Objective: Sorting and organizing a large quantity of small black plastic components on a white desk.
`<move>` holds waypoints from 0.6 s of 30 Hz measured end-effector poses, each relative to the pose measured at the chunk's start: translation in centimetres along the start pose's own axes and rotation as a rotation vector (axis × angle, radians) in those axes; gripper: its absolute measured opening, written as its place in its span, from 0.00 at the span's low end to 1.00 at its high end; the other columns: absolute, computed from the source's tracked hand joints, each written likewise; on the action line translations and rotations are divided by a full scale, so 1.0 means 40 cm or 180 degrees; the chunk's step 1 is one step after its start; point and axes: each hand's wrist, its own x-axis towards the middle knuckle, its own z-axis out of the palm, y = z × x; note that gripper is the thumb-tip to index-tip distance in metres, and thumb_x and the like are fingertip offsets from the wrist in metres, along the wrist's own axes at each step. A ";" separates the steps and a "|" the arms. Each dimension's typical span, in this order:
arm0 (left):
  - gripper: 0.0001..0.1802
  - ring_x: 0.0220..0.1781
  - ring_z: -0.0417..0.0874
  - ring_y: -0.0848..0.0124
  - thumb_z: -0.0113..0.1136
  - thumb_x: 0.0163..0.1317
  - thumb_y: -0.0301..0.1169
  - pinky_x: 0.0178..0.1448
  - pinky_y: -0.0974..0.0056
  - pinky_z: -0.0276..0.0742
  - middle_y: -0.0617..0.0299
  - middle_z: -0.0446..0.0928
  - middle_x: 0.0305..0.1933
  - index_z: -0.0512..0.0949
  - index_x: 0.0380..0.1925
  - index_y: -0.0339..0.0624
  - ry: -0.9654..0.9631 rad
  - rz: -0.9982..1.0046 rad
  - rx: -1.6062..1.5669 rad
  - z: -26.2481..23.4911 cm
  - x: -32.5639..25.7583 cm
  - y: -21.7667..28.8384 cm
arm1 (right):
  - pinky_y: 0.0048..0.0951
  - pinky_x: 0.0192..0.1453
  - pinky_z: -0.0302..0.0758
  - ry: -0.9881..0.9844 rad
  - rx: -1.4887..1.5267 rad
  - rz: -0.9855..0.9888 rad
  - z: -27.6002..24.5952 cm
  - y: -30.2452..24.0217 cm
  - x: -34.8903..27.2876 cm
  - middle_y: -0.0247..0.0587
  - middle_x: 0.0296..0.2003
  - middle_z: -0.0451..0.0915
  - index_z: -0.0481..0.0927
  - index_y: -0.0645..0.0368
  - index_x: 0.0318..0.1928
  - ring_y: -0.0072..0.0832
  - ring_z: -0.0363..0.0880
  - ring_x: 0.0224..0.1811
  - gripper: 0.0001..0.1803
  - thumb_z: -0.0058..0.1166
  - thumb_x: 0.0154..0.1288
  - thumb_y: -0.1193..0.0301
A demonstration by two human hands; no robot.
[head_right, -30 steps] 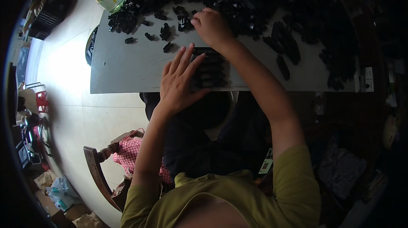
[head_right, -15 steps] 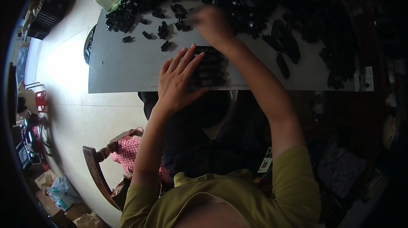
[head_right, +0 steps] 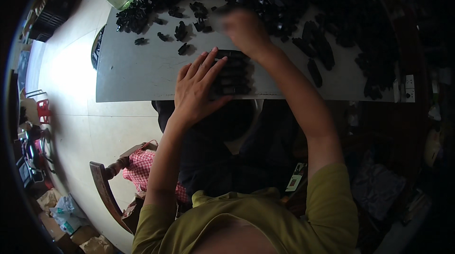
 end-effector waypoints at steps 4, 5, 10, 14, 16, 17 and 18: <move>0.45 0.74 0.58 0.61 0.69 0.48 0.49 0.71 0.52 0.54 0.63 0.55 0.75 0.62 0.67 0.57 0.0032 -0.0004 -0.0019 -0.001 -0.001 0.001 | 0.29 0.34 0.77 -0.0233 0.0822 0.0288 -0.063 -0.033 -0.035 0.40 0.27 0.82 0.83 0.62 0.36 0.32 0.82 0.28 0.05 0.60 0.58 0.75; 0.45 0.74 0.58 0.61 0.69 0.48 0.49 0.71 0.52 0.54 0.63 0.55 0.75 0.62 0.67 0.57 0.0013 -0.0015 0.0007 -0.001 -0.003 -0.001 | 0.26 0.31 0.76 -0.0427 0.1205 0.0492 -0.075 -0.041 -0.050 0.39 0.24 0.82 0.82 0.63 0.34 0.26 0.81 0.23 0.04 0.61 0.59 0.76; 0.44 0.74 0.58 0.61 0.68 0.49 0.49 0.71 0.52 0.55 0.63 0.55 0.75 0.63 0.67 0.58 -0.0021 -0.0004 -0.0011 -0.007 -0.002 -0.001 | 0.26 0.34 0.77 -0.0657 0.0549 0.0047 -0.100 -0.040 -0.084 0.38 0.28 0.82 0.82 0.64 0.34 0.27 0.82 0.31 0.05 0.61 0.57 0.75; 0.44 0.74 0.59 0.60 0.68 0.48 0.49 0.71 0.52 0.55 0.63 0.56 0.75 0.63 0.67 0.58 -0.0022 -0.0034 -0.0009 -0.006 0.000 0.001 | 0.28 0.36 0.76 -0.0582 0.0331 -0.0061 -0.095 -0.042 -0.083 0.39 0.29 0.81 0.82 0.64 0.33 0.30 0.81 0.32 0.05 0.61 0.56 0.75; 0.44 0.74 0.59 0.60 0.68 0.48 0.49 0.71 0.52 0.55 0.63 0.56 0.75 0.63 0.67 0.58 -0.0023 -0.0034 -0.0027 -0.006 0.000 0.001 | 0.28 0.36 0.76 -0.0616 0.0314 -0.0071 -0.096 -0.049 -0.082 0.40 0.28 0.81 0.82 0.64 0.32 0.31 0.81 0.31 0.05 0.61 0.56 0.75; 0.44 0.74 0.59 0.60 0.69 0.48 0.49 0.71 0.52 0.55 0.63 0.56 0.75 0.63 0.67 0.58 -0.0022 -0.0039 -0.0033 -0.007 0.000 0.002 | 0.29 0.36 0.76 -0.0638 0.0221 -0.0046 -0.098 -0.055 -0.081 0.41 0.28 0.81 0.81 0.64 0.32 0.31 0.81 0.31 0.05 0.61 0.56 0.75; 0.44 0.74 0.59 0.60 0.69 0.48 0.48 0.71 0.52 0.55 0.63 0.56 0.75 0.63 0.67 0.58 -0.0021 -0.0045 -0.0039 -0.008 0.000 0.002 | 0.29 0.37 0.75 -0.0660 0.0128 -0.0021 -0.099 -0.059 -0.079 0.41 0.28 0.81 0.81 0.64 0.32 0.31 0.81 0.31 0.05 0.61 0.56 0.75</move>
